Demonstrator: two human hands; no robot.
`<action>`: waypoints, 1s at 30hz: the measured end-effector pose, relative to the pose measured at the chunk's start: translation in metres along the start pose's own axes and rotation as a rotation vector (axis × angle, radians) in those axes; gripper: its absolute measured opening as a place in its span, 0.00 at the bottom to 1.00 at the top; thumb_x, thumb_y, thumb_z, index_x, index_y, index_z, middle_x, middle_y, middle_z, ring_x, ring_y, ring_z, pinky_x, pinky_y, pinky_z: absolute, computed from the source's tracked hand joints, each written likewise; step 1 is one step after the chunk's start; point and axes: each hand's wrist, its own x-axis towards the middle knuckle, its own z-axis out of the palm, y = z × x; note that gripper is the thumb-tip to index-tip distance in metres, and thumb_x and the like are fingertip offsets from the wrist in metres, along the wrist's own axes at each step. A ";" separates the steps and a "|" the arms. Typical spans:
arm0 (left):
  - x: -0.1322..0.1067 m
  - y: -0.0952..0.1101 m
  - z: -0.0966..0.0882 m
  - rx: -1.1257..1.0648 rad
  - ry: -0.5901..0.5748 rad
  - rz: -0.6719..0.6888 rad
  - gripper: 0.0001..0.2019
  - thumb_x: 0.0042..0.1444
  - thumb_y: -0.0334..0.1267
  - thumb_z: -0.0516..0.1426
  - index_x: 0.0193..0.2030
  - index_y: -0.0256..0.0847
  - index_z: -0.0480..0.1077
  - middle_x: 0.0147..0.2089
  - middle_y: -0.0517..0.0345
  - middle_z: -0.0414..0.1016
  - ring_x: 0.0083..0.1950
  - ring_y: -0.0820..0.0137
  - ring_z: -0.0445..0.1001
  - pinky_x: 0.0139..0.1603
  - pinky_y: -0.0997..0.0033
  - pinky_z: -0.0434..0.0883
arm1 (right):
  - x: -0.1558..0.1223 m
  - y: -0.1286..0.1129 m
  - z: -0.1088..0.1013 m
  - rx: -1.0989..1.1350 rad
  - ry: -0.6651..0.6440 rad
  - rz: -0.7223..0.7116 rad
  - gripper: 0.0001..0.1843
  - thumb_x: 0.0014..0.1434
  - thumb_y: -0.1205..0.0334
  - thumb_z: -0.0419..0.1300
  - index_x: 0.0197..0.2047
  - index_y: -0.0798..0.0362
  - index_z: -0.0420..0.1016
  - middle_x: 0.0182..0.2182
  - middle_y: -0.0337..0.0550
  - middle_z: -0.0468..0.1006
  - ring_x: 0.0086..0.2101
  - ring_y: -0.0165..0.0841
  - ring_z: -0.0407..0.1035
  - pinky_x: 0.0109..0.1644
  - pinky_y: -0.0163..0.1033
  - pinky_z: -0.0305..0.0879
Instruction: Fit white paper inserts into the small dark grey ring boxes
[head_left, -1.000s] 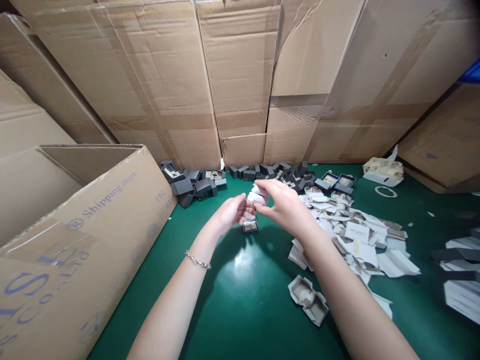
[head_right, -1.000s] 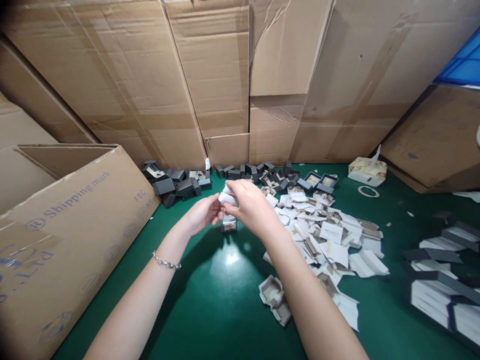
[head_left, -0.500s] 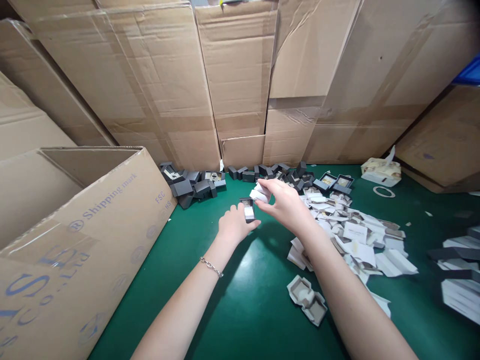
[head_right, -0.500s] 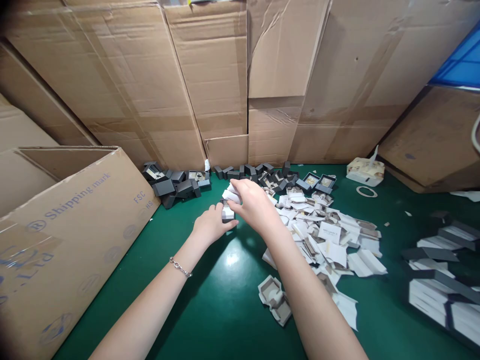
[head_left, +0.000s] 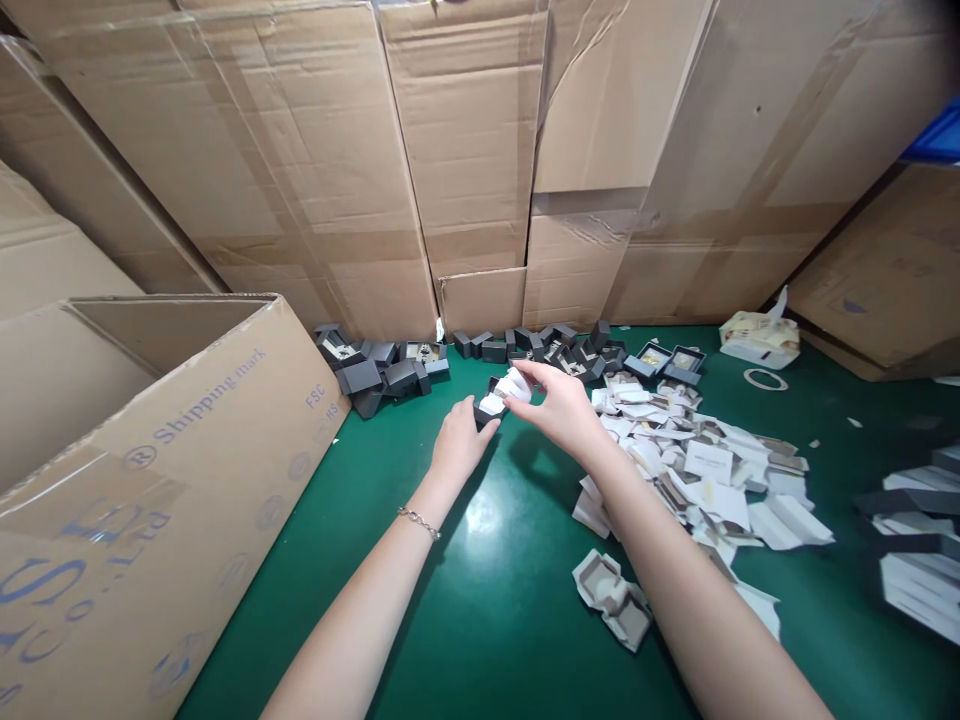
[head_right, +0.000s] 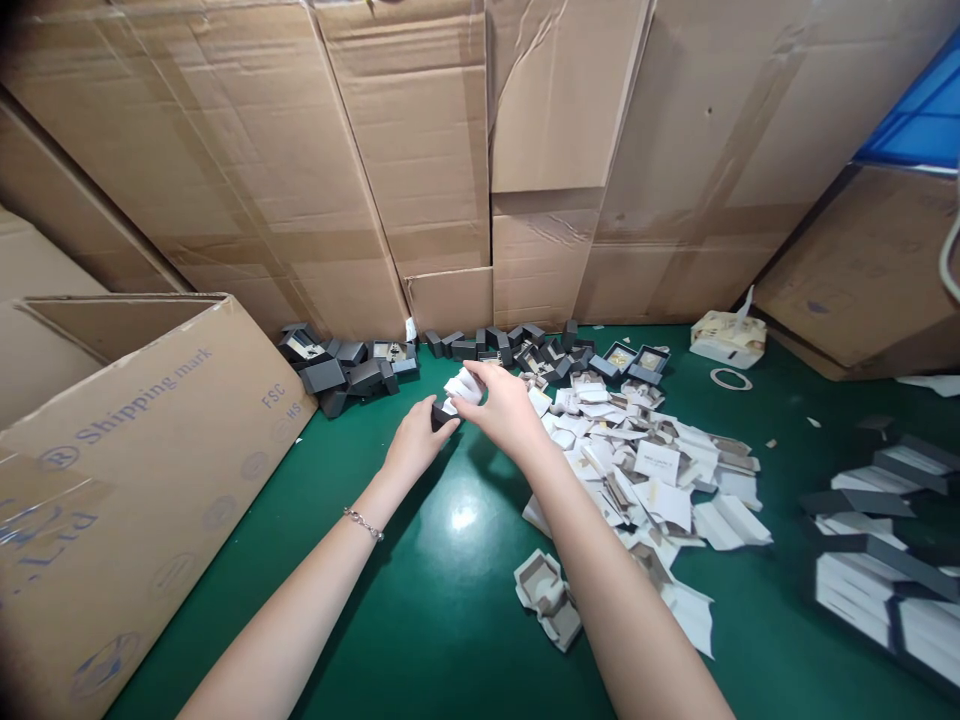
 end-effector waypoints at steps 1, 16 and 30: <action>0.001 -0.002 0.001 -0.023 0.010 0.008 0.29 0.55 0.46 0.54 0.60 0.33 0.57 0.58 0.39 0.65 0.59 0.53 0.62 0.56 0.58 0.61 | 0.000 0.001 0.003 0.042 -0.001 0.040 0.25 0.47 0.59 0.62 0.51 0.53 0.70 0.42 0.47 0.77 0.40 0.37 0.71 0.46 0.45 0.68; -0.022 0.045 -0.041 -0.153 0.480 0.547 0.22 0.54 0.41 0.56 0.55 0.40 0.63 0.52 0.47 0.71 0.55 0.59 0.68 0.58 0.57 0.64 | -0.005 -0.031 -0.008 0.217 0.296 0.014 0.21 0.50 0.58 0.61 0.49 0.51 0.69 0.43 0.45 0.75 0.40 0.35 0.71 0.47 0.44 0.68; -0.015 0.041 -0.048 0.167 0.792 0.897 0.22 0.56 0.36 0.55 0.56 0.34 0.58 0.47 0.43 0.73 0.51 0.61 0.72 0.50 0.60 0.72 | -0.007 -0.034 -0.005 0.189 0.194 -0.103 0.20 0.53 0.60 0.60 0.50 0.49 0.67 0.44 0.43 0.75 0.42 0.35 0.71 0.46 0.42 0.69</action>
